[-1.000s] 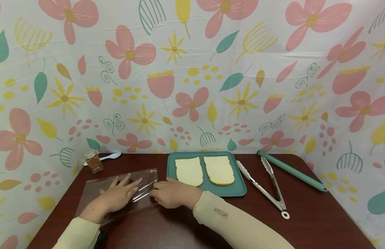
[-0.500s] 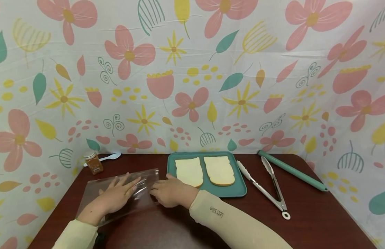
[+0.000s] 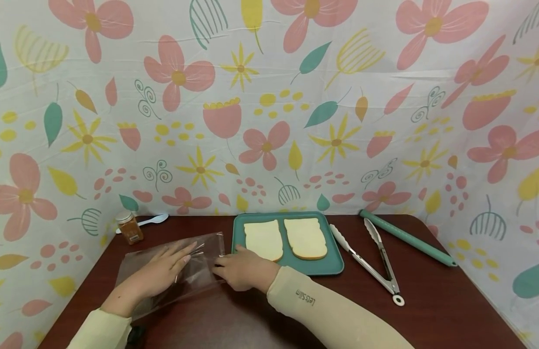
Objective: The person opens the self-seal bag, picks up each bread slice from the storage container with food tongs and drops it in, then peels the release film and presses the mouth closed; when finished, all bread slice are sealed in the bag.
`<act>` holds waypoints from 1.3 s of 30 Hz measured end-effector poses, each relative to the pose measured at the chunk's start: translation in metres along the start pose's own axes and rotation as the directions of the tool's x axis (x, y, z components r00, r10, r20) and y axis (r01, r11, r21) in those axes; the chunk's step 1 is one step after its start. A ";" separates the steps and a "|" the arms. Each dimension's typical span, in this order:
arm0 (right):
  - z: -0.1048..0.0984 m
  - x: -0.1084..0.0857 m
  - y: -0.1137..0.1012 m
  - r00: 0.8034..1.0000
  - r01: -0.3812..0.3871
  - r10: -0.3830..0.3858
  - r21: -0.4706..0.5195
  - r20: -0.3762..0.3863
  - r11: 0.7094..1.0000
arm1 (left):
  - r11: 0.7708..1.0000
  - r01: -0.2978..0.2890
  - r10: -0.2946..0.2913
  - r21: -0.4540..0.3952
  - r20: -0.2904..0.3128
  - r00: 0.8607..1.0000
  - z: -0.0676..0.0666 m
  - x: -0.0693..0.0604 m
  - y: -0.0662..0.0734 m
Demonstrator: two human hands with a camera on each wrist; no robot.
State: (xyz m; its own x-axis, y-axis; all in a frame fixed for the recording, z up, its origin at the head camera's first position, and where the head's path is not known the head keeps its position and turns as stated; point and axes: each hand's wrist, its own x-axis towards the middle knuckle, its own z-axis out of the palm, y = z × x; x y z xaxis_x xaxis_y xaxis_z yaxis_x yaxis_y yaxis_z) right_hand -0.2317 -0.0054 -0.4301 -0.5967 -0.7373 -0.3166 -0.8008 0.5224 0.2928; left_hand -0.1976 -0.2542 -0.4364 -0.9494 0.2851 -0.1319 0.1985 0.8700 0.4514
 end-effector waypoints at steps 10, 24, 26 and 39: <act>-0.001 -0.003 0.000 1.000 -0.010 0.010 0.025 0.005 1.000 | 0.993 -0.114 0.114 0.000 -0.058 0.992 -0.009 -0.005 0.010; 0.001 -0.003 -0.001 1.000 -0.015 0.015 0.041 0.018 0.999 | 0.993 -0.068 0.055 -0.092 -0.135 0.989 -0.012 -0.006 0.001; 0.001 -0.004 0.000 1.000 -0.015 0.014 0.048 0.011 0.999 | 0.993 -0.079 0.063 -0.093 -0.164 0.985 -0.013 -0.005 0.000; -0.004 -0.006 0.006 1.000 -0.023 0.024 0.069 -0.005 0.997 | 0.987 -0.110 0.087 -0.120 -0.177 0.980 -0.010 -0.006 -0.005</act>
State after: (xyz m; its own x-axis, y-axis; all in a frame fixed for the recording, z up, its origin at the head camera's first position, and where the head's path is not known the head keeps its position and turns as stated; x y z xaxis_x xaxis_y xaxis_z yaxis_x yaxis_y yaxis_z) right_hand -0.2327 0.0003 -0.4227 -0.6152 -0.7270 -0.3050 -0.7884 0.5676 0.2372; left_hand -0.1953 -0.2642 -0.4285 -0.9565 0.2841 0.0668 0.2708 0.7786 0.5662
